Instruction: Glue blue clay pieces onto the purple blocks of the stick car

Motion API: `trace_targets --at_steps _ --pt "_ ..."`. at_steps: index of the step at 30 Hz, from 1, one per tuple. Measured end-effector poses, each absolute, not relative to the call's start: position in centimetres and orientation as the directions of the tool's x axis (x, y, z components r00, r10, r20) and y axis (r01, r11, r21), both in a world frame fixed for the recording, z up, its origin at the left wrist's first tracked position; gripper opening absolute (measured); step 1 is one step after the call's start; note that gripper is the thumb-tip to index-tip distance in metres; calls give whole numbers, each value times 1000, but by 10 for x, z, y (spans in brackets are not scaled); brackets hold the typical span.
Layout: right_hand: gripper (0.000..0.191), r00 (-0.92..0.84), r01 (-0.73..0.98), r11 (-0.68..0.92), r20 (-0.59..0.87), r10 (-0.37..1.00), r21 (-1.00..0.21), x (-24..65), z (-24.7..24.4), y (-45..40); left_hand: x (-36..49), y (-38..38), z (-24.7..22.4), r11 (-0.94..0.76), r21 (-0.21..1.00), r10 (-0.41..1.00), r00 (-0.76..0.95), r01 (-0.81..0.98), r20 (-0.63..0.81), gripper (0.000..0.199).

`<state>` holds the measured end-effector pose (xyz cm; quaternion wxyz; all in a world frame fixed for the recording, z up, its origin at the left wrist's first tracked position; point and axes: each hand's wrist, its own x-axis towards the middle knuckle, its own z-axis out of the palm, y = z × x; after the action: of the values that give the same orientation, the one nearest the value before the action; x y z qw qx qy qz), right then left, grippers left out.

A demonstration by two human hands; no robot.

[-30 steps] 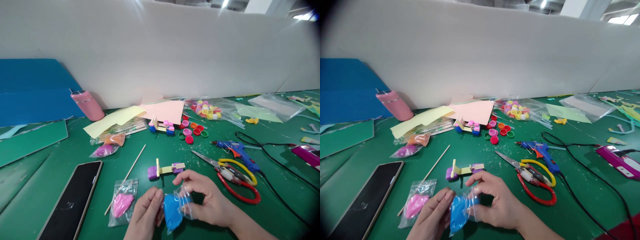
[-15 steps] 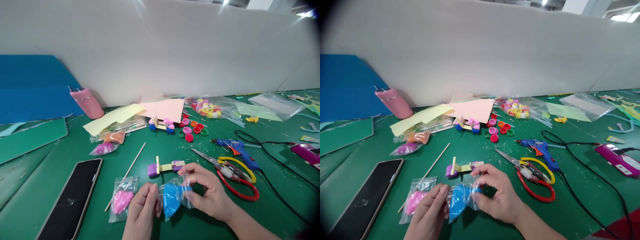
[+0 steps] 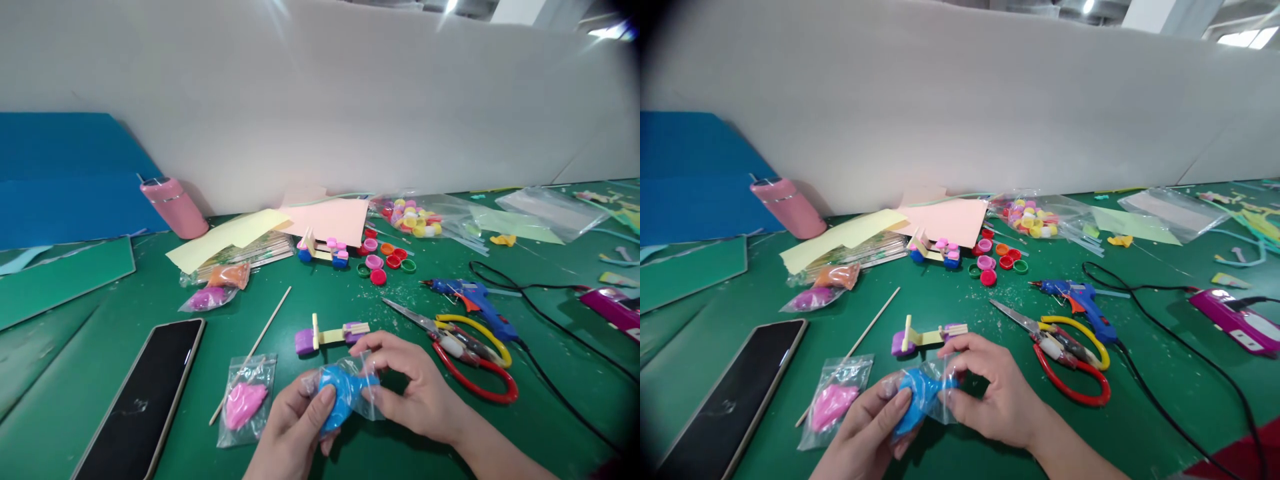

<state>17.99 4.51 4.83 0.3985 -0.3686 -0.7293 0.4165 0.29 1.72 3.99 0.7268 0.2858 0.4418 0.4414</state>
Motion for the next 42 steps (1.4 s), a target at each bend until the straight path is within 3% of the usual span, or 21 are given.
trace_targets --at_steps 5,9,17,27,33,42 --pt "12 -429 187 330 225 875 -925 180 51 44 3 17 39 485 776 875 231 -403 -426 22" --pt "20 -520 156 357 230 822 -921 177 51 43 2 15 39 523 767 850 295 -371 -436 33" --pt "16 -531 169 405 263 806 -898 173 53 43 4 12 31 494 826 865 254 -273 -433 31" --pt "14 -557 119 259 151 817 -959 175 53 42 4 11 31 569 787 805 359 -240 -473 40" --pt "16 -636 119 280 143 758 -953 175 54 44 2 14 34 585 785 794 346 -205 -501 35" --pt "10 -608 130 353 207 766 -927 172 51 43 2 13 38 607 781 772 342 -148 -536 37"
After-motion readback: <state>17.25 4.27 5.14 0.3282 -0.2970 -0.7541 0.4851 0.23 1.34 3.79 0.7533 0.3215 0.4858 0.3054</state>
